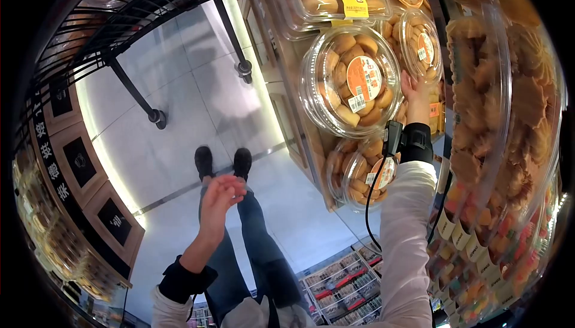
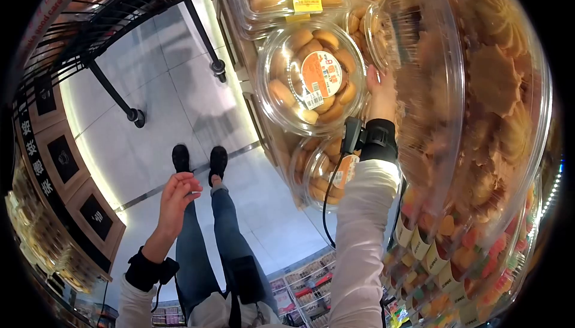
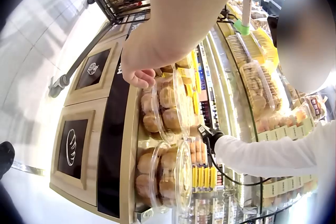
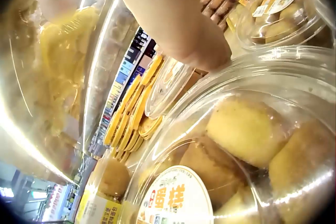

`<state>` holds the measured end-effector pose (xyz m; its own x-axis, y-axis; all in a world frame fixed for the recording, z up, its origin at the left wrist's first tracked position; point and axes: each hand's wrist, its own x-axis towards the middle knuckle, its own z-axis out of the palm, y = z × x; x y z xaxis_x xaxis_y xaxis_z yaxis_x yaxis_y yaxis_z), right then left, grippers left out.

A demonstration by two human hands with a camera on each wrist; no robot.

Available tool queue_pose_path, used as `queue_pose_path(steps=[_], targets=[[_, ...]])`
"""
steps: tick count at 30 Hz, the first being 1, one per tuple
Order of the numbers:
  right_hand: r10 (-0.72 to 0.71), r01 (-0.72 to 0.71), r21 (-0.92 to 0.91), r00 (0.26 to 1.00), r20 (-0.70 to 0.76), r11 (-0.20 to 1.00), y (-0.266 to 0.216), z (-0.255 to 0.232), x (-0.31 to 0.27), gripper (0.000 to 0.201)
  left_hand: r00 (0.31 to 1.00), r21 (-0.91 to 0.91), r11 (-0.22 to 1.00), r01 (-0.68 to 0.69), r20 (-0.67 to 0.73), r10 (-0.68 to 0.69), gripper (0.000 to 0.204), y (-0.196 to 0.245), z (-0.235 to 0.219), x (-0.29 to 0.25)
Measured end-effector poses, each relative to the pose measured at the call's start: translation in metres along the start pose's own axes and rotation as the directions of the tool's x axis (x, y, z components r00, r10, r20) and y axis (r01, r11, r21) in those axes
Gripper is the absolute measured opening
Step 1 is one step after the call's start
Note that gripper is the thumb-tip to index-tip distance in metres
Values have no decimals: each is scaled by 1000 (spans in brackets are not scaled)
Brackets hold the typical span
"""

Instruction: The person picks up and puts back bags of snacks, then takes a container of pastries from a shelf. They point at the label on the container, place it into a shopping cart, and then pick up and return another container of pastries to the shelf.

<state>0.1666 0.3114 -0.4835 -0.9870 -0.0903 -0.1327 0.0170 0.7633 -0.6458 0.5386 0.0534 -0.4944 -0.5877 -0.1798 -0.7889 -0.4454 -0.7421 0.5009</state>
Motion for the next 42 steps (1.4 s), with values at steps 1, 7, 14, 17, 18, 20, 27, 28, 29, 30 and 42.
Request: queue_pose_path(steps=[1, 7, 14, 17, 18, 20, 27, 28, 29, 30, 42], targets=[[26, -25, -21, 999, 35, 999, 4, -1, 6, 60, 1000, -3, 1000, 1, -2, -1, 21, -1, -2, 1], [-115, 109, 288, 993, 4, 952, 17, 6, 21, 44, 1000, 3, 1000, 11, -7, -11, 21, -9, -8, 1], [-34, 33, -15, 991, -126, 999, 15, 12, 13, 41, 999, 30, 999, -11, 46, 10, 20, -3, -14, -10], [33, -51, -60, 966, -258, 997, -45, 14, -32, 41, 997, 44, 998, -37, 63, 34, 20, 7, -16, -17], [9, -51, -142, 960, -279, 988, -49, 11, -39, 40, 997, 55, 997, -49, 64, 46, 20, 10, -16, -21], [-118, 41, -252, 947, -299, 967, -15, 7, -43, 38, 995, 67, 995, -68, 81, 62, 20, 16, -17, -27], [544, 33, 985, 830, -121, 168, -31, 11, -110, 13, 982, 81, 991, -109, 161, 95, 20, 36, -16, -53], [493, -16, 994, 869, -40, 108, -31, 15, -131, 10, 980, 88, 990, -111, 174, 94, 20, 38, -16, -56], [436, -72, 996, 899, 41, 55, -30, 18, -152, 10, 975, 108, 985, -134, 190, 112, 22, 39, -17, -59], [475, -105, 991, 871, 131, -80, -46, 22, -174, 9, 974, 126, 982, -139, 198, 113, 23, 40, -18, -61], [381, -538, 739, 834, 398, 405, -124, 16, -333, 19, 931, 333, 869, -365, 159, 330, 43, 99, -41, -71]])
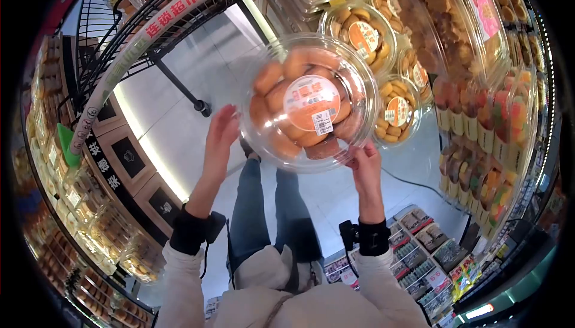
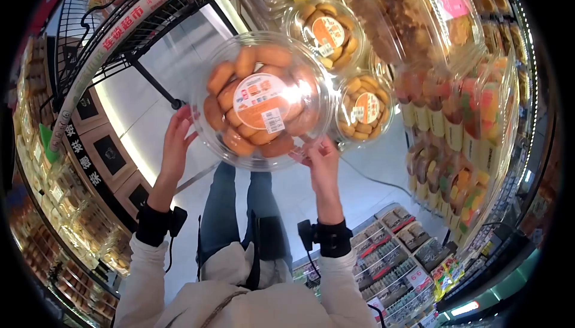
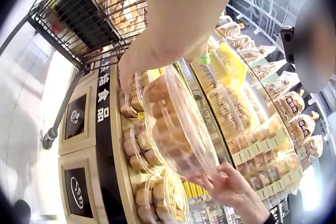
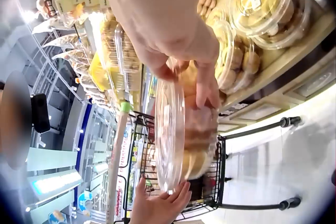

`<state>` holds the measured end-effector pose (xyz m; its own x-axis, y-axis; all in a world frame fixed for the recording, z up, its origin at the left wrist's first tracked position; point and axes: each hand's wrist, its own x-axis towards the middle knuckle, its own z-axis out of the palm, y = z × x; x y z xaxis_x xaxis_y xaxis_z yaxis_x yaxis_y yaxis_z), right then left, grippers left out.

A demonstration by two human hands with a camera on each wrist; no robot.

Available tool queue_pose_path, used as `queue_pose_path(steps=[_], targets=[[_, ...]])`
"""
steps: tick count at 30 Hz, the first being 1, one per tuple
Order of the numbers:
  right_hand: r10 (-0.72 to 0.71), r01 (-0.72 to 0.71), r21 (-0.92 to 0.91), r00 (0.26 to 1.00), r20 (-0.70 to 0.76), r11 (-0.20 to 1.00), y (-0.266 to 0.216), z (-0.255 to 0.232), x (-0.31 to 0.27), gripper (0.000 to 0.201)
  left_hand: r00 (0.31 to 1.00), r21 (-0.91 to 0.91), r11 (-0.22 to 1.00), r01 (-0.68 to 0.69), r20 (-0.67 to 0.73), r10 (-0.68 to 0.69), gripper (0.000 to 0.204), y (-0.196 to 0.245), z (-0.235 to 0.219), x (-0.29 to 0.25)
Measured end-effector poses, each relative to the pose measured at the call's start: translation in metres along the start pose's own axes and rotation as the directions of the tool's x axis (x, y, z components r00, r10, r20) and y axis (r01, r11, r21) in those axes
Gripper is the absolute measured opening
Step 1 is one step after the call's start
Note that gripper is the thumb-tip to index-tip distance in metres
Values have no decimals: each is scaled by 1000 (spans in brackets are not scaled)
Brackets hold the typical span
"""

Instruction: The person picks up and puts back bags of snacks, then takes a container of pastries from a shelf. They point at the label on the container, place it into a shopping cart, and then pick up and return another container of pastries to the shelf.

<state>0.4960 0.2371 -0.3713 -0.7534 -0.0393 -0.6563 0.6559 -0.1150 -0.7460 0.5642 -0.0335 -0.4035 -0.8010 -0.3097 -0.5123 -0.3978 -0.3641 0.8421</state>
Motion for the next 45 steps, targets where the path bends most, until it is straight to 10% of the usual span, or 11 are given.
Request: queue_pose_path(steps=[10, 45], targets=[[103, 10, -286, 921, 376, 958, -60, -5, -13, 11, 813, -69, 953, 296, 543, -213, 67, 28, -59, -26], [49, 137, -331, 868, 495, 934, -73, -40, -18, 9, 868, -136, 961, 241, 473, -151, 79, 36, -20, -58]])
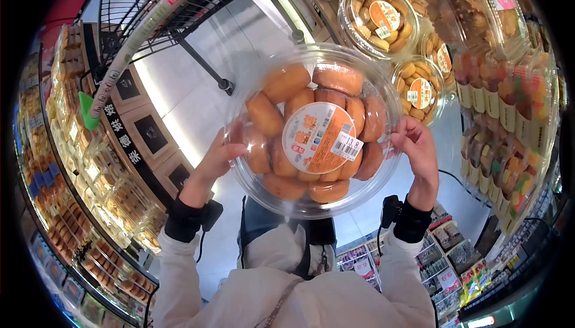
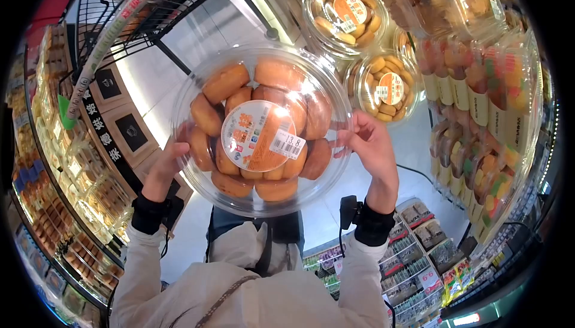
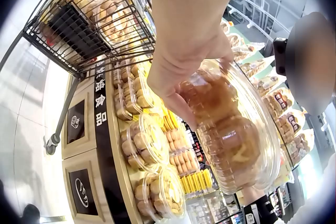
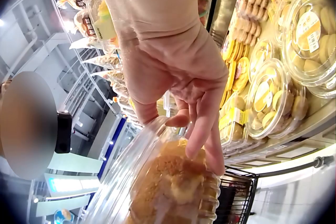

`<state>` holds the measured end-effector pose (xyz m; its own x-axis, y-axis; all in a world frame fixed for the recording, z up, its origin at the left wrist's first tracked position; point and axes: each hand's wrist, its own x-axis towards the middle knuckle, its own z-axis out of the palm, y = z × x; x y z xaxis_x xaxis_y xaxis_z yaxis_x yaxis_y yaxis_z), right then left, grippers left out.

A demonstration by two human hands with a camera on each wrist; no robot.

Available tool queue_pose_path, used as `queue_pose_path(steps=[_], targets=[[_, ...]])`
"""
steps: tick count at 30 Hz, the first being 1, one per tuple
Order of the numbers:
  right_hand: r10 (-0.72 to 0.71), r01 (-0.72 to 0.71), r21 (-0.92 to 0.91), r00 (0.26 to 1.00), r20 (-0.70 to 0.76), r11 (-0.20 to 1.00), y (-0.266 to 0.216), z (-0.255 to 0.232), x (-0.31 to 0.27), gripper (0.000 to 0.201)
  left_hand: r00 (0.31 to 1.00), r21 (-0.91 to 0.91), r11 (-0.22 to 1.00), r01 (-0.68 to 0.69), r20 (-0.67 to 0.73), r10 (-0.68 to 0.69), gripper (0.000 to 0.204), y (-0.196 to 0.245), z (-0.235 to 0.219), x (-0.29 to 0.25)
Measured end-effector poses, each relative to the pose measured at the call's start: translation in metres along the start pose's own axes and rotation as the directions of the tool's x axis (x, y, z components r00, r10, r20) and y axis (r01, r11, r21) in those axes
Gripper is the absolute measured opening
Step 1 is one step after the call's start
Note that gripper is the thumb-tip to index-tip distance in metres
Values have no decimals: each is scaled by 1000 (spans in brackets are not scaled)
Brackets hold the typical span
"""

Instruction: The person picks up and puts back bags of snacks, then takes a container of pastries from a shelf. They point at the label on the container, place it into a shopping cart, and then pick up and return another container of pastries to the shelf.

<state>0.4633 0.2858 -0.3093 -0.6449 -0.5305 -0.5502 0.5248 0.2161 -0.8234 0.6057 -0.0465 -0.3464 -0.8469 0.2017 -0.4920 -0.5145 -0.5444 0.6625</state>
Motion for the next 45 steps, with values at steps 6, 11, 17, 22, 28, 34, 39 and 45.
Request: queue_pose_path(steps=[6, 11, 17, 22, 28, 34, 39, 45], targets=[[-5, 5, 2, 1000, -27, 1000, -24, 5, -15, 11, 999, 95, 995, -14, -50, 19, 69, 9, 12, -24], [-100, 98, 16, 983, 155, 995, -52, 2, -29, 13, 985, 120, 991, -65, -151, 83, 57, 68, 61, -70], [-274, 198, 304, 933, 233, 932, -95, 26, -41, 26, 927, -121, 969, -217, -338, 165, 46, 101, 98, -124], [-226, 205, 130, 957, 183, 970, -117, 37, -31, 22, 811, -222, 869, -442, -513, 282, 38, 122, 81, -154], [-164, 160, 38, 955, 247, 986, -131, 65, 16, 22, 599, -15, 766, -642, -633, 489, 38, 201, 14, -178], [-101, 91, 57, 971, 216, 994, -131, 108, 82, 23, 492, 235, 780, -580, -662, 565, 30, 302, -117, -158], [-82, 55, 108, 962, 260, 993, -137, 146, 114, 26, 584, 384, 830, -405, -590, 558, 27, 376, -191, -101], [-28, 6, 132, 986, 167, 991, -141, 164, 142, 28, 747, 605, 783, -142, -454, 486, 36, 433, -236, 15]])
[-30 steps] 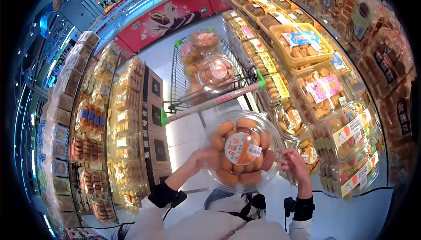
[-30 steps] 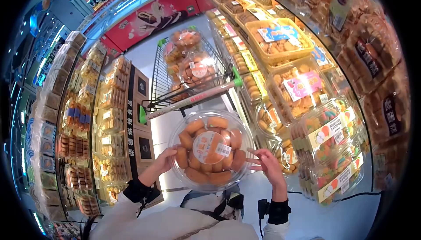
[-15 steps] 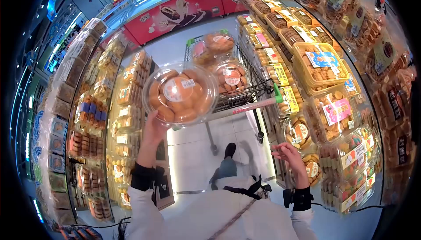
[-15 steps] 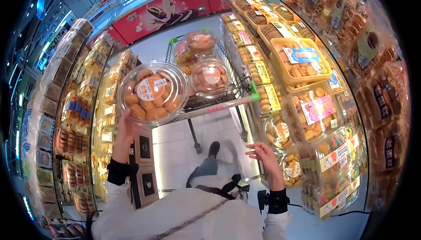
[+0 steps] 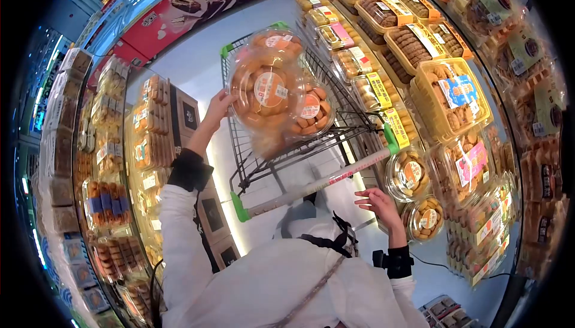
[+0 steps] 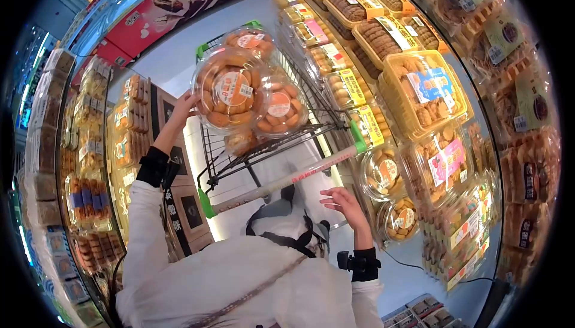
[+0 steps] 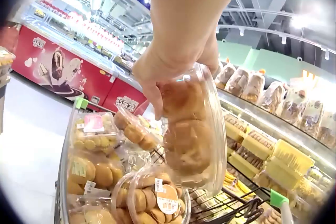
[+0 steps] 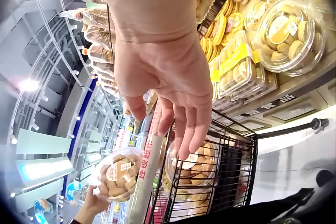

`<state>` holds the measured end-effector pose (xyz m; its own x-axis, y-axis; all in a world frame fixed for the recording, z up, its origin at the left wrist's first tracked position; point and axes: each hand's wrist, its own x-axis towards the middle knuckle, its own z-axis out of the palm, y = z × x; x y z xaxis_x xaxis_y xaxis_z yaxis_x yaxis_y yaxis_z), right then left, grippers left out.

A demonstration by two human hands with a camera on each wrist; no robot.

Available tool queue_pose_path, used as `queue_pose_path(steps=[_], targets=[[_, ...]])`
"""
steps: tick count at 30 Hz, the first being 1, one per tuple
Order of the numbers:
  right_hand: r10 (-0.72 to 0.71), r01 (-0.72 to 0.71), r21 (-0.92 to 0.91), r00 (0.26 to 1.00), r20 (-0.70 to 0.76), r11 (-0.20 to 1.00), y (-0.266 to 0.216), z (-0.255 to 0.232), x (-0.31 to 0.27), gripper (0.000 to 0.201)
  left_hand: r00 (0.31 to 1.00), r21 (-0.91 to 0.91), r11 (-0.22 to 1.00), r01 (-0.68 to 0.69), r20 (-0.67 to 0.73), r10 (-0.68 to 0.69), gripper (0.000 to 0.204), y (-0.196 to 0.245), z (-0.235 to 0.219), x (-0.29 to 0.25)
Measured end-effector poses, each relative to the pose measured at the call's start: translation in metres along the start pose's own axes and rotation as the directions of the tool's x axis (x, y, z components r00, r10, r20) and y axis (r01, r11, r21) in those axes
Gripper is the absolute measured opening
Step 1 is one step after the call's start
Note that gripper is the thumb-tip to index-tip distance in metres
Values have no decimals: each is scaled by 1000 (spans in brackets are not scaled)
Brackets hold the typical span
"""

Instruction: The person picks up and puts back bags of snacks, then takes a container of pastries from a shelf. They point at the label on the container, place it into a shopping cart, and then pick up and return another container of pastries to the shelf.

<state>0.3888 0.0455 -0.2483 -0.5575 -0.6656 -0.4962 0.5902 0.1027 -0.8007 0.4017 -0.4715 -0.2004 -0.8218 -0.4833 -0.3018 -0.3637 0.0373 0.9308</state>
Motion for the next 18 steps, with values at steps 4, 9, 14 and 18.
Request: queue_pose_path(steps=[4, 9, 14, 18], targets=[[22, -20, 28, 996, -87, 999, -5, 5, 4, 26, 981, 222, 974, -35, 191, -8, 45, -5, 41, 61], [31, -19, 65, 981, -189, 998, -4, 5, 1, 27, 940, 312, 942, -126, 340, 13, 49, -28, 82, 107], [26, 8, 134, 970, -243, 991, -6, 8, -6, 27, 886, 202, 964, -170, 460, 60, 46, -62, 99, 135], [12, 26, 142, 965, -260, 990, -2, 4, -9, 27, 879, 188, 979, -72, 475, -26, 49, -62, 106, 124]])
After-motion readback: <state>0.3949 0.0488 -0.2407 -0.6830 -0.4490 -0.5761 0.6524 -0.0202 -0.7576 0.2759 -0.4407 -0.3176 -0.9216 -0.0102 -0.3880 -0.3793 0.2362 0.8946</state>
